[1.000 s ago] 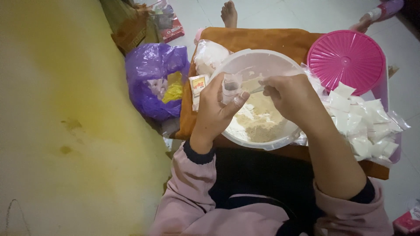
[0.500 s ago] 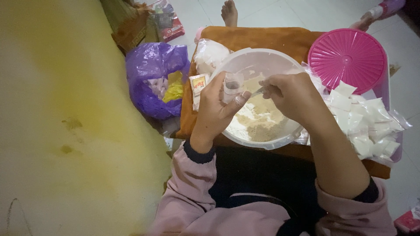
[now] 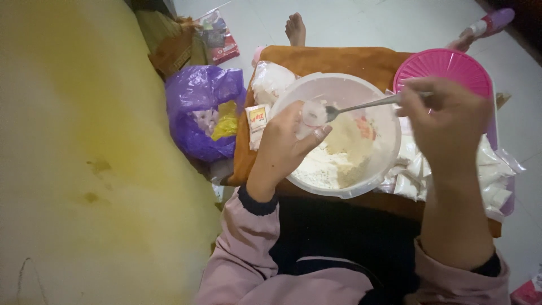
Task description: Scooping white powder from a bowl into small plastic bags using a spoon at a natural pace.
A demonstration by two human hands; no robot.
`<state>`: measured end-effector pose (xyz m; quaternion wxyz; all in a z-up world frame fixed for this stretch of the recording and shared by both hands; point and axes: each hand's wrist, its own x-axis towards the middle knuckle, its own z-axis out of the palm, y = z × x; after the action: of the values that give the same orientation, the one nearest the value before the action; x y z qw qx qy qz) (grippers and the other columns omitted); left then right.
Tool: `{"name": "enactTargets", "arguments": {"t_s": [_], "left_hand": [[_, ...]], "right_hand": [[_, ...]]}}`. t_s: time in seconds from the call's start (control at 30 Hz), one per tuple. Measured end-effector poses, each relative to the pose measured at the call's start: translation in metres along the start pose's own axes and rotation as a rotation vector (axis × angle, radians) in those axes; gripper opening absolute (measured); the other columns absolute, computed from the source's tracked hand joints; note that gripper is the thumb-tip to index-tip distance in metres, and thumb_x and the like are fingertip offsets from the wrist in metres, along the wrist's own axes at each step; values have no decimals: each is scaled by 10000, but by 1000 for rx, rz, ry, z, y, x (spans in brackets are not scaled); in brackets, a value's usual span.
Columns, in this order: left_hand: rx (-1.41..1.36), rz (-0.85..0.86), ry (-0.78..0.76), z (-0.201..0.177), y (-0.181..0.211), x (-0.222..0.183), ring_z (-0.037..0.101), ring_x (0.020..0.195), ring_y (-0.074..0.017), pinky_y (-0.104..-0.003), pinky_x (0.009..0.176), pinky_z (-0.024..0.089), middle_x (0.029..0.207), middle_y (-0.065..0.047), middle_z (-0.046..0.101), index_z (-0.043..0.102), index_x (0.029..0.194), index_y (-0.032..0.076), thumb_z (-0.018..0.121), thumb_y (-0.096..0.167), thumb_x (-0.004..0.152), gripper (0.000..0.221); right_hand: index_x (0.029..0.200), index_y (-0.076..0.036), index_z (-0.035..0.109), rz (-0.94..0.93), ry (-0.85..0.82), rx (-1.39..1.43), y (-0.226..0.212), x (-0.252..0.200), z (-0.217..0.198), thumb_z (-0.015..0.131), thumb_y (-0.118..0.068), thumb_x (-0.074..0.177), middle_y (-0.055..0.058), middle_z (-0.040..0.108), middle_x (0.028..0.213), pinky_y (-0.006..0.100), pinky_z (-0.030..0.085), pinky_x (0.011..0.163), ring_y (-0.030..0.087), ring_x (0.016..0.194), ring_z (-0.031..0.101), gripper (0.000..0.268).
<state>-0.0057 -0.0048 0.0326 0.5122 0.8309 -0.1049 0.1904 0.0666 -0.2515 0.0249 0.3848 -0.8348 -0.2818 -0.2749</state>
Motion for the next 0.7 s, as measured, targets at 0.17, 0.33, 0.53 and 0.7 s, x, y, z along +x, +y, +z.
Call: {"name": "enactTargets", "arguments": {"t_s": [0.17,0.33,0.53,0.7], "left_hand": [[263,-19,-75,8,-9,2,681,842,-304,-368,781,533,1020,-177,716,633,1206,-23,681,334,857,501],[395,-70,-138,12,-14,3,695,866,-315,-387,779,538,1039,-175,720,622,1238,-7,666,412,874,556],[394,-83,-136,11,-13,3,691,789,-300,-380,730,539,953,-149,719,639,1182,2,701,389,849,515],[372,-38,-129,11,-16,3,697,777,-290,-365,719,542,973,-153,730,635,1174,16,750,344,817,498]], "right_hand": [[1235,317,691,2,71,77,11,-6,-30,683,352,1137,329,682,914,287,458,537,305,720,670,105],[1298,310,625,-36,80,53,14,-13,-50,635,381,1239,356,665,1013,377,572,731,370,864,689,93],[1272,340,645,-39,65,41,-17,-12,-51,659,413,1192,355,670,947,306,455,533,331,751,666,109],[866,-83,777,-274,-76,-441,-26,-27,-43,973,-19,1031,71,800,825,277,415,480,380,1139,867,264]]}}
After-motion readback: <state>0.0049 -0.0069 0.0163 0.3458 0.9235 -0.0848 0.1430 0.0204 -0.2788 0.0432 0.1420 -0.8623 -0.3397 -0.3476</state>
